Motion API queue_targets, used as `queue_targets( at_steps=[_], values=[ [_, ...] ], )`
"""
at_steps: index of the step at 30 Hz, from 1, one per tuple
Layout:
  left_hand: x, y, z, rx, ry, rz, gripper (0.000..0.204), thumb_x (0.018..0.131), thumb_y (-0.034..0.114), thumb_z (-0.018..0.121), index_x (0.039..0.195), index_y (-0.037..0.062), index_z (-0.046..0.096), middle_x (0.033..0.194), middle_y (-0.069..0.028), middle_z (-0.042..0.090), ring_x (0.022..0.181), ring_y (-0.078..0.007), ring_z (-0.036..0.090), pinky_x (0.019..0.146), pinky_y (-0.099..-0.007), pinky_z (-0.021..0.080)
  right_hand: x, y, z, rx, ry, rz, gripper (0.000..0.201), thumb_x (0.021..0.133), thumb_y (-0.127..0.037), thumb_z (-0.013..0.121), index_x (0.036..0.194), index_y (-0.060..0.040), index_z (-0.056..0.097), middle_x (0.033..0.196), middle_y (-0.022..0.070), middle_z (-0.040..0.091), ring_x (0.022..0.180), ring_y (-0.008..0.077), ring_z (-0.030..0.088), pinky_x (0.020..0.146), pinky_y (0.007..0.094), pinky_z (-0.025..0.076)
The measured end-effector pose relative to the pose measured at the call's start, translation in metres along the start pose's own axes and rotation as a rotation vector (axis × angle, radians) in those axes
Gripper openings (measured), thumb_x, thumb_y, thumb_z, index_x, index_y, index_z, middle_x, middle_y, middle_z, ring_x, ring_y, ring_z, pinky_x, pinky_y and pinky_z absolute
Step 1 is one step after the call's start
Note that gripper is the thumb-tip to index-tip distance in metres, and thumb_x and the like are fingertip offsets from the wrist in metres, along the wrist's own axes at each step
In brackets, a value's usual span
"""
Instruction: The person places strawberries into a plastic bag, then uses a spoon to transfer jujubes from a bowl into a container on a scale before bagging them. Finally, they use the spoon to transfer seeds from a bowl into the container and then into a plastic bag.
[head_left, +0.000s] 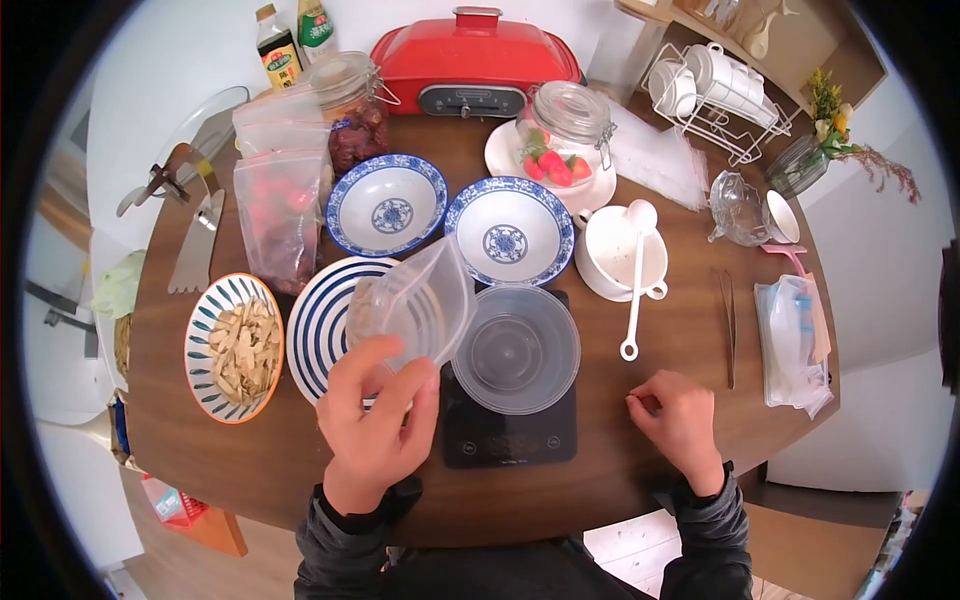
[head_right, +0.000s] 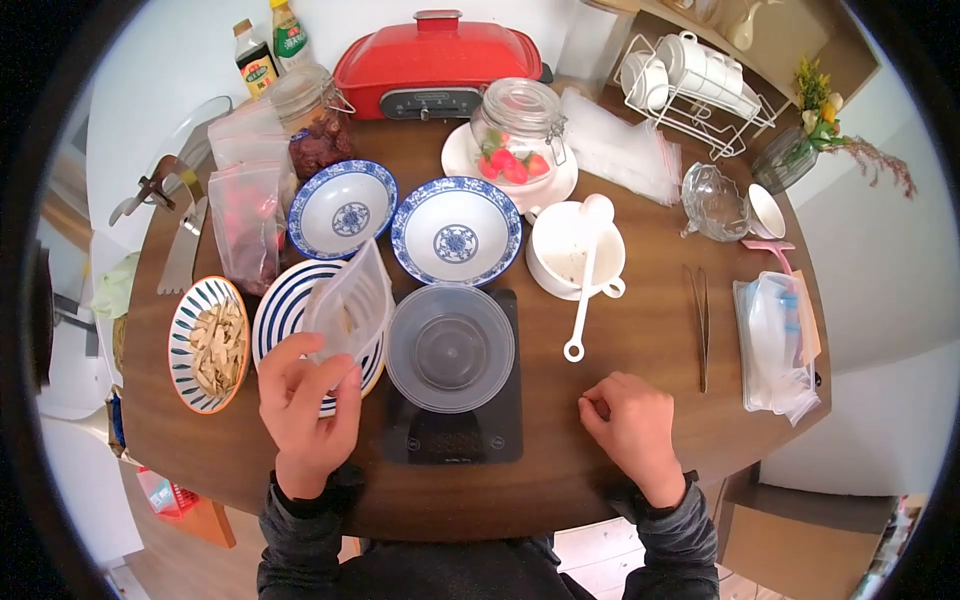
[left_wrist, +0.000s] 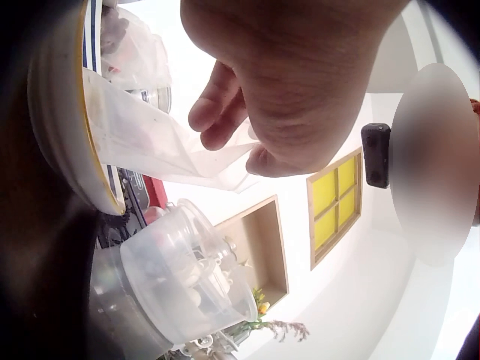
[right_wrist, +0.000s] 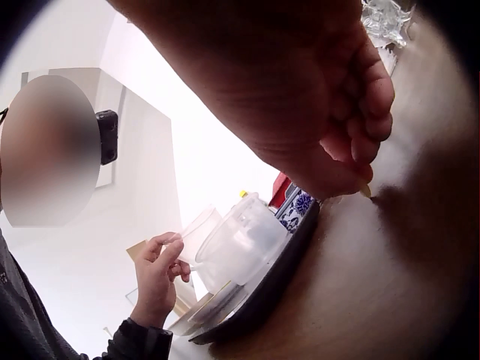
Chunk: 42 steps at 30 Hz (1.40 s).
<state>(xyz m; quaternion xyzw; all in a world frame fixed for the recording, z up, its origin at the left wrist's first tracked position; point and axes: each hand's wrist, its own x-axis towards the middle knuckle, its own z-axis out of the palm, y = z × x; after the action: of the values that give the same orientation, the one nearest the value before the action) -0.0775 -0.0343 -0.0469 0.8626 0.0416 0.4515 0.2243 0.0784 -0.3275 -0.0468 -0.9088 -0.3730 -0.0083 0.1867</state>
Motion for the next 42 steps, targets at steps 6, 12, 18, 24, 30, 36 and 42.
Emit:
queue_targets(
  at_steps=[6,12,18,24,30,36,42],
  values=[
    [0.002,0.006,-0.004,0.012,-0.083,-0.034,0.022,0.077,-0.004,0.076,0.096,0.0070,0.072,0.116,-0.0133,0.059,0.059,-0.0148,0.058,0.055,-0.0268,0.047,0.025,-0.063,-0.011,0.446,0.185,-0.112,0.013,0.075,-0.004,0.082,0.083,-0.0042,0.072,0.077,0.0076,0.068,0.065,0.0222,0.064,0.057,0.0326,0.050],
    [0.000,0.006,-0.001,-0.004,-0.112,-0.032,0.023,0.076,-0.003,0.077,0.096,0.0070,0.072,0.114,-0.0128,0.060,0.057,-0.0158,0.063,0.051,-0.0276,0.050,0.082,-0.137,-0.010,0.511,0.332,-0.378,0.021,0.074,-0.003,0.083,0.093,-0.0033,0.073,0.084,0.0089,0.070,0.070,0.0262,0.066,0.060,0.0342,0.052],
    [0.003,0.007,0.001,-0.001,0.048,-0.044,0.025,0.073,0.004,0.079,0.097,0.0109,0.075,0.113,-0.0072,0.062,0.062,-0.0127,0.059,0.049,-0.0258,0.046,0.083,-0.135,-0.005,0.431,0.335,-0.350,0.022,0.080,0.006,0.073,0.100,-0.0027,0.073,0.094,0.0115,0.070,0.075,0.0271,0.067,0.063,0.0341,0.054],
    [0.016,0.006,-0.038,0.098,0.063,-0.068,0.025,0.075,-0.006,0.077,0.096,0.0066,0.074,0.117,-0.0123,0.062,0.072,-0.0198,0.062,0.065,-0.0295,0.054,0.072,-0.126,-0.015,0.486,0.319,-0.320,0.021,0.083,0.007,0.070,0.103,-0.0004,0.072,0.096,0.0123,0.070,0.077,0.0224,0.066,0.059,0.0287,0.053],
    [0.036,0.032,-0.098,0.014,0.123,-0.023,0.029,0.068,-0.009,0.075,0.094,0.0021,0.076,0.105,-0.0116,0.070,0.077,-0.0240,0.066,0.066,-0.0327,0.054,0.062,-0.133,-0.037,0.556,0.273,-0.374,0.031,0.082,0.004,0.073,0.112,-0.0019,0.069,0.109,0.0142,0.068,0.088,0.0249,0.066,0.065,0.0304,0.056],
    [0.029,0.043,-0.125,-0.236,-0.115,0.100,0.022,0.071,-0.004,0.079,0.092,0.0032,0.077,0.101,-0.0111,0.073,0.081,-0.0241,0.071,0.069,-0.0314,0.058,0.063,-0.154,-0.055,0.704,0.024,-0.428,0.056,0.073,-0.014,0.088,0.122,-0.0039,0.064,0.121,0.0146,0.065,0.104,0.0336,0.065,0.086,0.0394,0.054],
    [0.002,0.045,-0.131,-0.381,-0.031,-0.025,0.016,0.084,-0.006,0.073,0.100,-0.0018,0.070,0.094,-0.0168,0.067,0.080,-0.0308,0.067,0.072,-0.0361,0.056,0.053,-0.152,-0.047,0.733,-0.197,-0.624,0.018,0.077,-0.009,0.084,0.093,-0.0079,0.075,0.088,0.0034,0.073,0.078,0.0221,0.070,0.066,0.0321,0.055]
  ],
)
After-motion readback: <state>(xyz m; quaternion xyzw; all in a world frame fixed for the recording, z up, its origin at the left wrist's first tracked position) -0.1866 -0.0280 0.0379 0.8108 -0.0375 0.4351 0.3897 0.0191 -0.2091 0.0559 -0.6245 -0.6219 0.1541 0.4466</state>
